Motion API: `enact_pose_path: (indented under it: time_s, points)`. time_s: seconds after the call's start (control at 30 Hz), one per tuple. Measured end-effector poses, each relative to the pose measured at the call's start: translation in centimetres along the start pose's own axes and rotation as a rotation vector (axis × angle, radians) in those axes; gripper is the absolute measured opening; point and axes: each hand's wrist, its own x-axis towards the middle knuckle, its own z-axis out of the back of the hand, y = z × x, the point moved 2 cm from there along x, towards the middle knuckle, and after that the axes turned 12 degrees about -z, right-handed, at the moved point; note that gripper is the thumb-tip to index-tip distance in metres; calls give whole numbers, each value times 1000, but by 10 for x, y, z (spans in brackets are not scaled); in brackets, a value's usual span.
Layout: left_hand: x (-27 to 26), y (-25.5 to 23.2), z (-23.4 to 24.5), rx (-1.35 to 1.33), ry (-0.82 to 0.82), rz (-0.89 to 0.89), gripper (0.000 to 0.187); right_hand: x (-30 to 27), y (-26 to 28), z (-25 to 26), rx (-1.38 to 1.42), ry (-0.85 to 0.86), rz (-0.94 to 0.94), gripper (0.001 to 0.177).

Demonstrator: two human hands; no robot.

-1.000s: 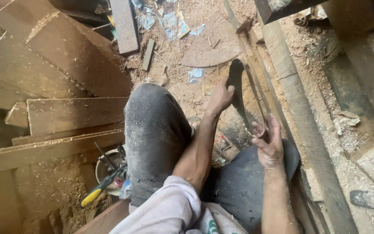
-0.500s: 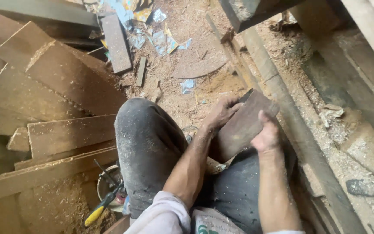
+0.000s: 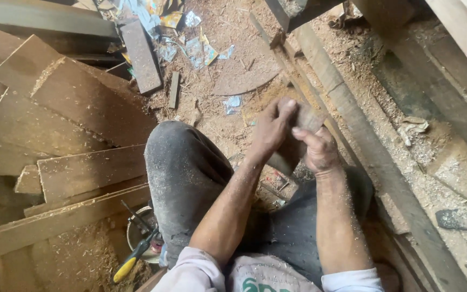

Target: Sanding a wooden door with a belt sander and then removing the sanding belt for inspection.

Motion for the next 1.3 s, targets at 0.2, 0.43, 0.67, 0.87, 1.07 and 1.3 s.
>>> enact_pose_path:
  time_s: [0.2,0.43,0.67,0.87,1.07,1.3]
  points:
    - [4,-13,23,-239,-187,59,49,-1,-117,52,-433,199,-130,28]
    - [-5,-1,18,-256,-225,-7,40,-13,-88,48,-337,41,-378,29]
    - [-21,-50,0,-276,-64,-38,31,15,-149,83,-190,-142,-176,23]
    - [9,-13,37,-272,-161,31,35,-10,-206,106,-316,218,-262,28]
    - [-43,-7,3,-159,-17,220,37,10,-245,115,-573,201,-90,39]
    - [-21,-16,68,-281,-270,224,33,-30,-93,48,-1264,379,598,41]
